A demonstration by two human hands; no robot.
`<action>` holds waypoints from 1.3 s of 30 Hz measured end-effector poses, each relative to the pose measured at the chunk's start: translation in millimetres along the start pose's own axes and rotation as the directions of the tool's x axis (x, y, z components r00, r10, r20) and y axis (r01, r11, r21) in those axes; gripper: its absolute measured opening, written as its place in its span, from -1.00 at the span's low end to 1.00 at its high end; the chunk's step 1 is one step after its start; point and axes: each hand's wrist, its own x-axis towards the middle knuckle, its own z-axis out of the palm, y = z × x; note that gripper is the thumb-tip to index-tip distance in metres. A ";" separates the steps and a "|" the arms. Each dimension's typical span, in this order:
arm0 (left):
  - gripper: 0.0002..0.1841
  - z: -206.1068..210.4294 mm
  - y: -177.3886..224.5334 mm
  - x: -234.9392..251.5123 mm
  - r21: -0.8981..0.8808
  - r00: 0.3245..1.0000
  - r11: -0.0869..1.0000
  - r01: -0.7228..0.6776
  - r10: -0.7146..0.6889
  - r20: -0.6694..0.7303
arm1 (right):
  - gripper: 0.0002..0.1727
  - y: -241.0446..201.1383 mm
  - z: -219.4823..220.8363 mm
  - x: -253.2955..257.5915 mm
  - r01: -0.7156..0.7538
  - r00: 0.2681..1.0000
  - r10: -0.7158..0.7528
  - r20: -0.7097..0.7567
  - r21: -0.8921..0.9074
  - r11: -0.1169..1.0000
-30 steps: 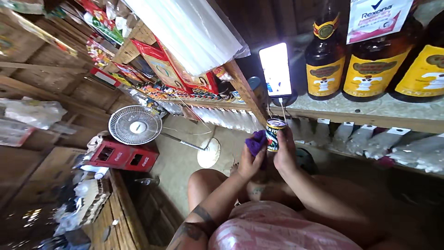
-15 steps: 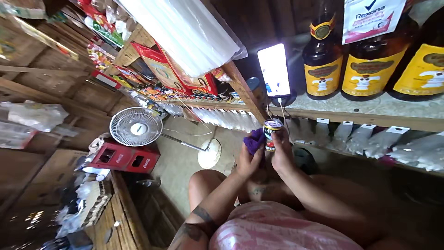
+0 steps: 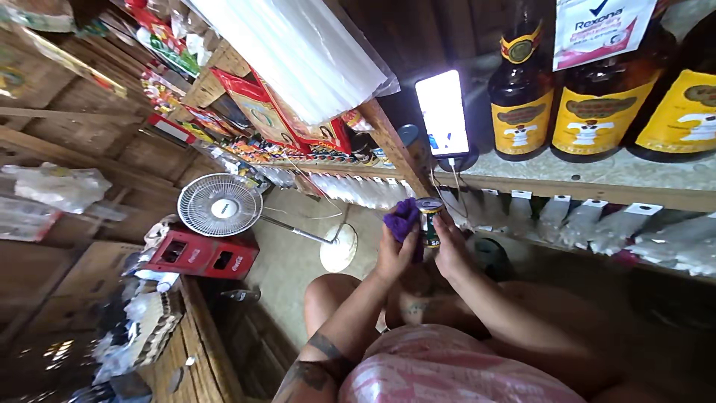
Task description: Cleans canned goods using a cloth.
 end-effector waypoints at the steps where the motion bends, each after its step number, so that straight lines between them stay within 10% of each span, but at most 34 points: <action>1: -0.44 1.9 -2.2 -6.1 0.014 0.999 1.000 0.019 -0.019 0.031 | -0.15 -1.4 -1.6 2.6 0.018 0.999 -0.017 -0.028 0.012 1.000; 8: -0.40 4.8 -6.0 -21.5 0.008 0.996 0.999 0.034 -0.035 0.081 | -0.50 -6.1 -9.9 12.0 0.083 0.991 -0.084 -0.102 -0.008 0.996; 14: -0.46 -5.2 1.3 3.3 -0.022 0.995 1.000 -0.009 0.007 -0.102 | -0.31 7.8 -1.2 0.1 0.015 0.998 -0.009 0.058 -0.109 0.994; 20: -0.39 6.8 -9.1 -22.8 0.015 0.999 0.999 0.050 -0.050 0.019 | -0.13 -3.0 -5.2 4.7 -0.003 1.000 -0.001 -0.029 -0.138 0.990; 39: -0.41 6.9 -8.4 -21.2 0.025 0.996 0.997 0.074 -0.076 0.057 | -0.32 1.4 -10.8 10.7 0.033 0.994 -0.046 -0.097 -0.137 0.990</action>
